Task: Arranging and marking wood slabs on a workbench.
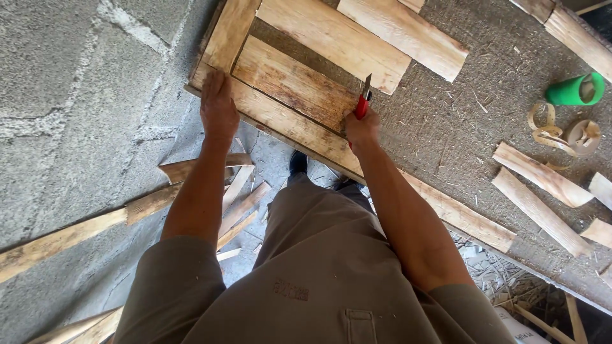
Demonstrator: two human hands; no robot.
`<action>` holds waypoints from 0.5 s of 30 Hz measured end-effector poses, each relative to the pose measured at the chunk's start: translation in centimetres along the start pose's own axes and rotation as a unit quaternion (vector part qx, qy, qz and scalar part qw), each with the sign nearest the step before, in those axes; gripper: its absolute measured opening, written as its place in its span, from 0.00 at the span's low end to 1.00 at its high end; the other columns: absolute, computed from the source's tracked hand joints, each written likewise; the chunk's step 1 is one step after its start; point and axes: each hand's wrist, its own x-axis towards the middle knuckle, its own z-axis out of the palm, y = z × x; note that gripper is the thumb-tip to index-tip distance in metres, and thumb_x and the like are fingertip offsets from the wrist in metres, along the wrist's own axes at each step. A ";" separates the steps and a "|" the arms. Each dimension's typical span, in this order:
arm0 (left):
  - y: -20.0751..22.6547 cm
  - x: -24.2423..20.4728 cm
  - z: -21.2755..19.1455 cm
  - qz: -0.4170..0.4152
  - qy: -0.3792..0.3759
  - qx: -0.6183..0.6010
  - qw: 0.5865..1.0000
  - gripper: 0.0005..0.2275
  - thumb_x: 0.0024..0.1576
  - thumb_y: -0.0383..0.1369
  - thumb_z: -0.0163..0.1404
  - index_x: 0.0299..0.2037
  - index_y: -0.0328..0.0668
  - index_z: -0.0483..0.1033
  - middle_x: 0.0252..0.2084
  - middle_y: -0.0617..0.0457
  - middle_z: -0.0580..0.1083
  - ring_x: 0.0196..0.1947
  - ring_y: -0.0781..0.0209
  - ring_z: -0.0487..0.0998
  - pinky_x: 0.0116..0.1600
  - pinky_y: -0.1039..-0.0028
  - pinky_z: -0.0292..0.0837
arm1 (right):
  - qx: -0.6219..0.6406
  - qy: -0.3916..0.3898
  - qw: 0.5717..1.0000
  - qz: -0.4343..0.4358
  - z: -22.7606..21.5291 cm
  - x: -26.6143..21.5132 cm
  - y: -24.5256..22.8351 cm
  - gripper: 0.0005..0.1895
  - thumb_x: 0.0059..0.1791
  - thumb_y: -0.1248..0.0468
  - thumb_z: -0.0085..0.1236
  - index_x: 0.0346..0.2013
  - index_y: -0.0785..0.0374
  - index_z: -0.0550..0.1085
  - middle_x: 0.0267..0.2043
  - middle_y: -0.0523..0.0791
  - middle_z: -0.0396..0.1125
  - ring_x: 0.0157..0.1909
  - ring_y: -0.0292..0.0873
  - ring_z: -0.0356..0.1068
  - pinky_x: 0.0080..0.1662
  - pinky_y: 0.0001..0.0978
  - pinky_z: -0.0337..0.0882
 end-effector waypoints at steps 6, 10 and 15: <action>0.3 0.3 -0.6 0.004 -0.026 0.010 1.000 0.18 0.63 0.22 0.47 0.63 0.30 0.74 0.70 0.38 0.65 0.73 0.37 0.62 0.75 0.56 0.60 | -0.066 0.011 0.990 0.125 0.5 -2.2 -5.2 0.12 0.49 0.65 0.64 0.46 0.59 0.73 0.26 0.39 0.64 0.24 0.36 0.59 0.27 0.32 0.63; 0.4 0.5 -0.7 0.013 -0.020 0.012 1.000 0.18 0.63 0.23 0.47 0.65 0.32 0.74 0.70 0.37 0.65 0.71 0.34 0.62 0.74 0.56 0.60 | -0.084 0.015 0.990 0.111 0.6 -1.2 -3.3 0.14 0.49 0.65 0.65 0.48 0.62 0.75 0.27 0.38 0.65 0.26 0.35 0.60 0.29 0.31 0.65; 0.4 0.5 -0.7 0.022 -0.022 0.026 0.999 0.20 0.62 0.23 0.47 0.66 0.33 0.73 0.70 0.36 0.65 0.71 0.33 0.62 0.73 0.55 0.60 | -0.153 0.016 0.986 0.058 0.6 -1.0 -2.5 0.11 0.51 0.67 0.67 0.46 0.69 0.76 0.28 0.39 0.64 0.28 0.35 0.60 0.30 0.30 0.63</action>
